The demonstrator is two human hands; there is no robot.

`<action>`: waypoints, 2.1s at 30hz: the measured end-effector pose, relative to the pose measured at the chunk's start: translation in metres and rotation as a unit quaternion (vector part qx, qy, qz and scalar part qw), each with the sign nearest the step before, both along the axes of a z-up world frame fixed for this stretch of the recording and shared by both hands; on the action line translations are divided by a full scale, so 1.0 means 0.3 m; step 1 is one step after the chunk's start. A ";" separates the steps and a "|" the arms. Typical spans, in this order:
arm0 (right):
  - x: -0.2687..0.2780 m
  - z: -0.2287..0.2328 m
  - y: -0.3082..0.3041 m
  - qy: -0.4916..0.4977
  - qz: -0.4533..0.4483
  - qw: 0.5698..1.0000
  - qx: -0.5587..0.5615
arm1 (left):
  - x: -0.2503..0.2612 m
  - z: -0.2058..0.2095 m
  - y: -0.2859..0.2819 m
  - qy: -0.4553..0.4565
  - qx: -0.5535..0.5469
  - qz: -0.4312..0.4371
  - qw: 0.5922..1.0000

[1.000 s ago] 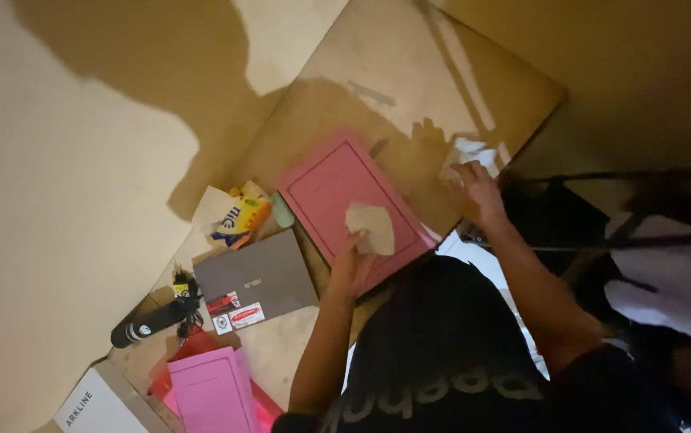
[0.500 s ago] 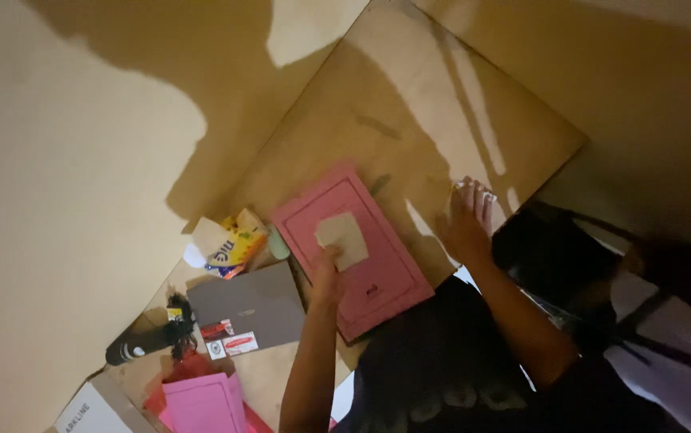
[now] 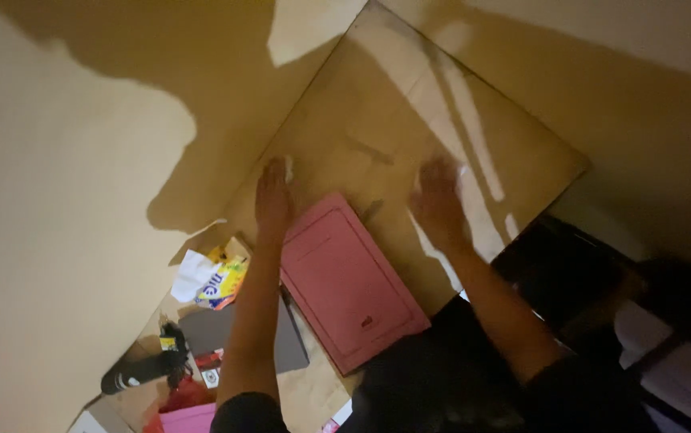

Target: The person wipes a wooden desk surface with a white cloth, moving the cloth back and forth across the surface. They shift a pink folder to access more area and continue wiping the desk.

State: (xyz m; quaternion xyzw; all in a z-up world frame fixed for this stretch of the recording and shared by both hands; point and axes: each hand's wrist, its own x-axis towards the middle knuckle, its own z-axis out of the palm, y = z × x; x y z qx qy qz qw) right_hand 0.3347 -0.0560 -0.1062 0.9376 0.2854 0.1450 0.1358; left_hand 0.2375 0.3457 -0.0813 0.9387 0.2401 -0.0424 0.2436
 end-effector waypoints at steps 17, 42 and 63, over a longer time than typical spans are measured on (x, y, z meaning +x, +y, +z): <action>0.223 -0.095 0.055 0.151 -0.082 0.985 0.030 | 0.117 -0.283 0.121 0.012 0.153 -0.226 0.962; 0.155 -0.114 0.388 0.318 0.012 0.941 0.118 | 0.082 -0.387 0.142 -0.068 0.251 -0.195 0.946; 0.186 -0.093 0.591 0.279 0.132 0.929 0.203 | 0.079 -0.457 0.159 -0.083 0.200 -0.164 0.962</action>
